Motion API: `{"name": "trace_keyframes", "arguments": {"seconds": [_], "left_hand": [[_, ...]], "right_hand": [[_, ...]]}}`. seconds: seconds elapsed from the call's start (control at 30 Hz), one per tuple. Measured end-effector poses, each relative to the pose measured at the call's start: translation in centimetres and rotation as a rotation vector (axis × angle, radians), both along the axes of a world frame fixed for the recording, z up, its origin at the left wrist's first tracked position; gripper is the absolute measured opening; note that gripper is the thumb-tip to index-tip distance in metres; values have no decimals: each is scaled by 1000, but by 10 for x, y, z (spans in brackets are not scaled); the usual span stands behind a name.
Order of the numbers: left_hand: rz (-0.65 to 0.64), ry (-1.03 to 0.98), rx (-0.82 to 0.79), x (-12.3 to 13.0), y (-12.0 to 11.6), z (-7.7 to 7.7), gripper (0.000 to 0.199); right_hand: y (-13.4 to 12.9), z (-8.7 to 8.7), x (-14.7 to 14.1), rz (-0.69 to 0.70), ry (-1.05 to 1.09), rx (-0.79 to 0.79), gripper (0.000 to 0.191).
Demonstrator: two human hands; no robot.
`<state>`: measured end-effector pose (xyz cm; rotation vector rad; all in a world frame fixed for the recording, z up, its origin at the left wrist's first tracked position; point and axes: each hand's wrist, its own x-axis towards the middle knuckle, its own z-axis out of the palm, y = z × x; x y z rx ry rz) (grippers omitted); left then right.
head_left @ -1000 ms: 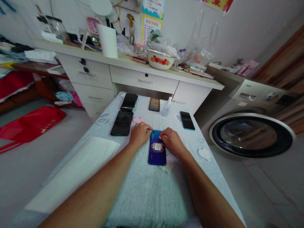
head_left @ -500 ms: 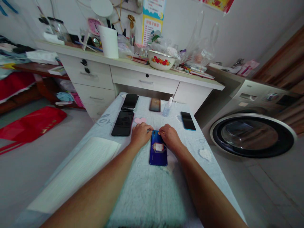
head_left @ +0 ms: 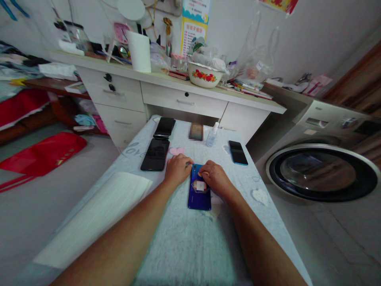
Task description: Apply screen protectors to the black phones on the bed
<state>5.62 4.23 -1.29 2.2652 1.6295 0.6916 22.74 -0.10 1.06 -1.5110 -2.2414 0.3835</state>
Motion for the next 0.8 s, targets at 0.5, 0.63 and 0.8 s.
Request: {"name": "trace_keyframes", "arguments": {"seconds": [0.5,0.63,0.8], "left_hand": [[0,-8,9,0,1,-2,20],[-1,-21,10,0,1,-1,20],[1,-14,-10,-1,-1,1,20]], "right_hand": [[-9,12,-5,212,71,-50,16],[-11,12,-7,246,69,-55,17],[-12,11,-12,323,51,-80,18]]}}
